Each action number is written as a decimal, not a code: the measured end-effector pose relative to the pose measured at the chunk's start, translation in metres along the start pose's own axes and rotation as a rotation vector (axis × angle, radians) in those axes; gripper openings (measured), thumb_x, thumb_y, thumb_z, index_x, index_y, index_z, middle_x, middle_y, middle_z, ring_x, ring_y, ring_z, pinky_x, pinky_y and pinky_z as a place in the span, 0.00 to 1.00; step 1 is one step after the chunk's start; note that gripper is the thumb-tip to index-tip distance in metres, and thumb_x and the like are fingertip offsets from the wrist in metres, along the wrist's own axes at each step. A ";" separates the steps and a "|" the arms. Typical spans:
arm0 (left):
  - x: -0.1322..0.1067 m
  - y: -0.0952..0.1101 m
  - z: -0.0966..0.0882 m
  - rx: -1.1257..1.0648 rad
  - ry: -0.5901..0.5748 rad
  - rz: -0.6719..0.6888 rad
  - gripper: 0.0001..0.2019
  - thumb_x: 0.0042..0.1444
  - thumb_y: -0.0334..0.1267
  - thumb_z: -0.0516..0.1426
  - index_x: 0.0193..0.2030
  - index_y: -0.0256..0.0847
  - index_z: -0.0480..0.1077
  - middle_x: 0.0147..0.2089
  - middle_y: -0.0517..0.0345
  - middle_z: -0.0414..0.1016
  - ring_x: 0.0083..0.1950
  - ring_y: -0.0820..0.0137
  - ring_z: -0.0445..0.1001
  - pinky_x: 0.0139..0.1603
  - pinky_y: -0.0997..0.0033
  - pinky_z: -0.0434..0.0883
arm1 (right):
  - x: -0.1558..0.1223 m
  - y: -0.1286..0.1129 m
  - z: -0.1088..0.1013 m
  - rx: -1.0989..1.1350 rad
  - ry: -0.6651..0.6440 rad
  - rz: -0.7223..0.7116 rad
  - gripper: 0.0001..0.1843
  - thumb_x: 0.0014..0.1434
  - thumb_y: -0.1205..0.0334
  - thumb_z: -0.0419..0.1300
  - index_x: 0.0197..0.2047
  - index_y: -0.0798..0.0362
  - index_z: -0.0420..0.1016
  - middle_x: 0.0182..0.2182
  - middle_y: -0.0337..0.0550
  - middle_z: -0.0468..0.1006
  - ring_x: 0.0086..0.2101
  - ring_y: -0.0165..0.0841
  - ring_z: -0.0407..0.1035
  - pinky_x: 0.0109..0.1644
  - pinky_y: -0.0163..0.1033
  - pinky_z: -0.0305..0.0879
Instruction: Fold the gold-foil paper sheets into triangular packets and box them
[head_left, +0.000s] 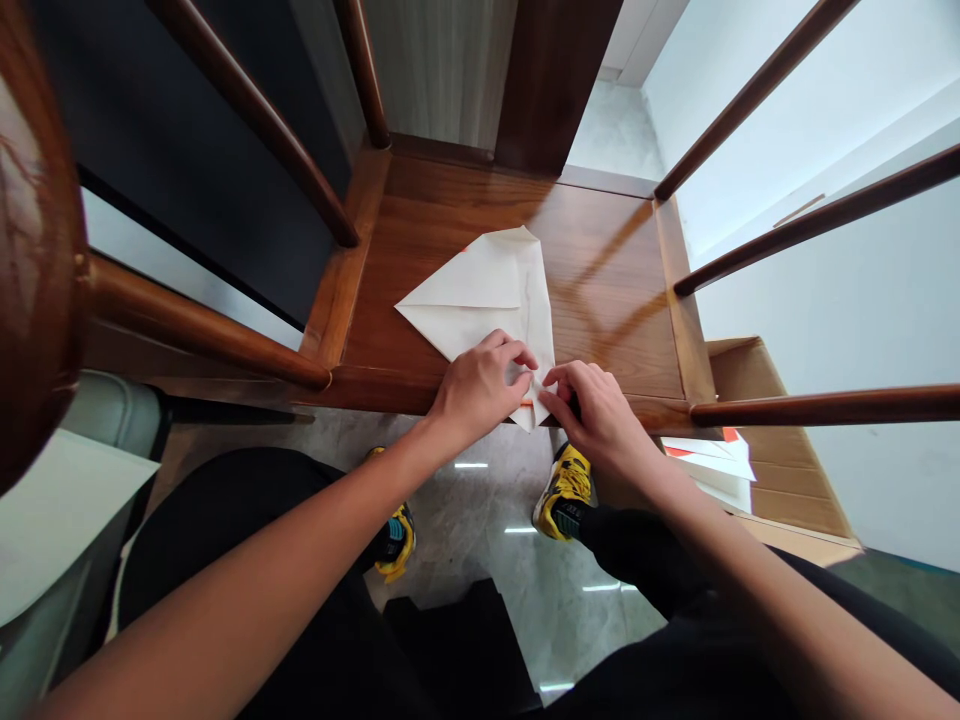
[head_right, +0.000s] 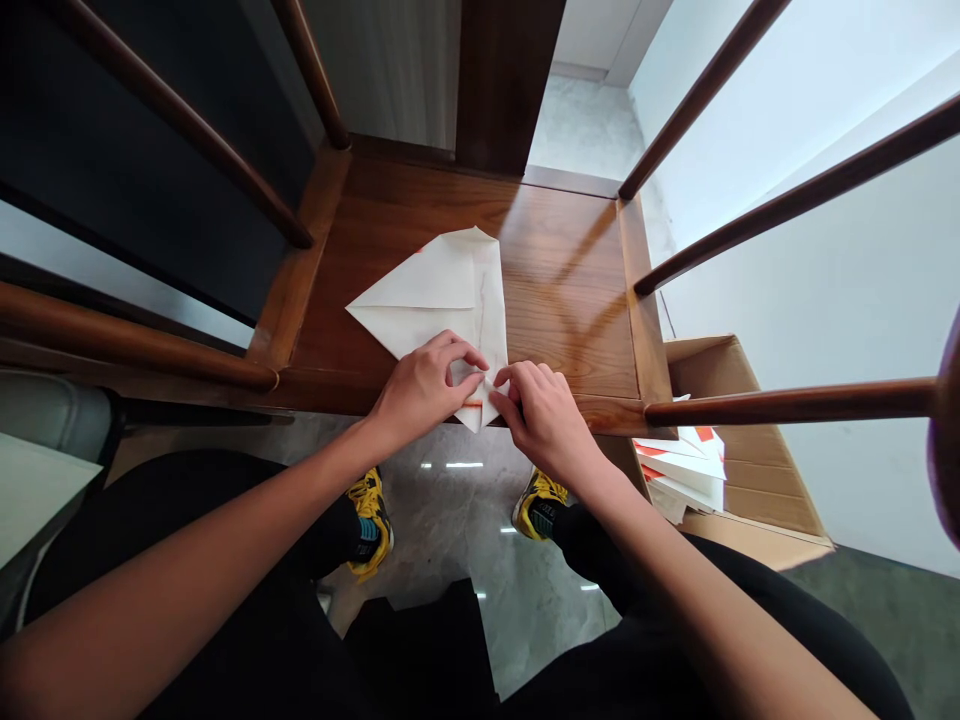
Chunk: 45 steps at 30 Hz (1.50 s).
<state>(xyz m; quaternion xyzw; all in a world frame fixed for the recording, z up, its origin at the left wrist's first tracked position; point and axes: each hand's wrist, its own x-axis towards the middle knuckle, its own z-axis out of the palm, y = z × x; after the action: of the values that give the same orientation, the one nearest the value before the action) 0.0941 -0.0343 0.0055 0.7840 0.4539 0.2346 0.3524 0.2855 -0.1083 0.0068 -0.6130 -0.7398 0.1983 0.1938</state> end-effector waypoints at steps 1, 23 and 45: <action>0.000 0.000 -0.001 -0.007 -0.007 0.006 0.05 0.62 0.30 0.62 0.42 0.44 0.79 0.47 0.62 0.78 0.31 0.76 0.72 0.38 0.69 0.71 | -0.001 0.000 0.000 -0.021 -0.007 -0.012 0.06 0.74 0.57 0.56 0.49 0.49 0.69 0.35 0.40 0.72 0.38 0.39 0.66 0.46 0.45 0.58; -0.043 -0.025 -0.020 0.522 -0.219 0.597 0.28 0.76 0.42 0.49 0.79 0.43 0.53 0.78 0.50 0.61 0.74 0.57 0.63 0.74 0.52 0.57 | 0.008 0.005 -0.003 0.369 0.020 0.197 0.17 0.59 0.48 0.73 0.37 0.49 0.73 0.26 0.34 0.72 0.28 0.31 0.62 0.33 0.39 0.59; -0.042 -0.032 -0.014 0.655 -0.267 0.654 0.32 0.75 0.36 0.47 0.82 0.38 0.43 0.83 0.51 0.44 0.84 0.66 0.43 0.83 0.52 0.47 | -0.004 0.017 -0.017 0.216 -0.009 -0.213 0.08 0.67 0.59 0.67 0.48 0.42 0.85 0.44 0.45 0.83 0.46 0.42 0.75 0.52 0.53 0.76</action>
<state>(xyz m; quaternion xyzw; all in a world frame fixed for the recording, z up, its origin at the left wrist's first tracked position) 0.0469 -0.0553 -0.0116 0.9787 0.1843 0.0750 0.0497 0.3094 -0.1086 0.0115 -0.5058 -0.7758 0.2578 0.2754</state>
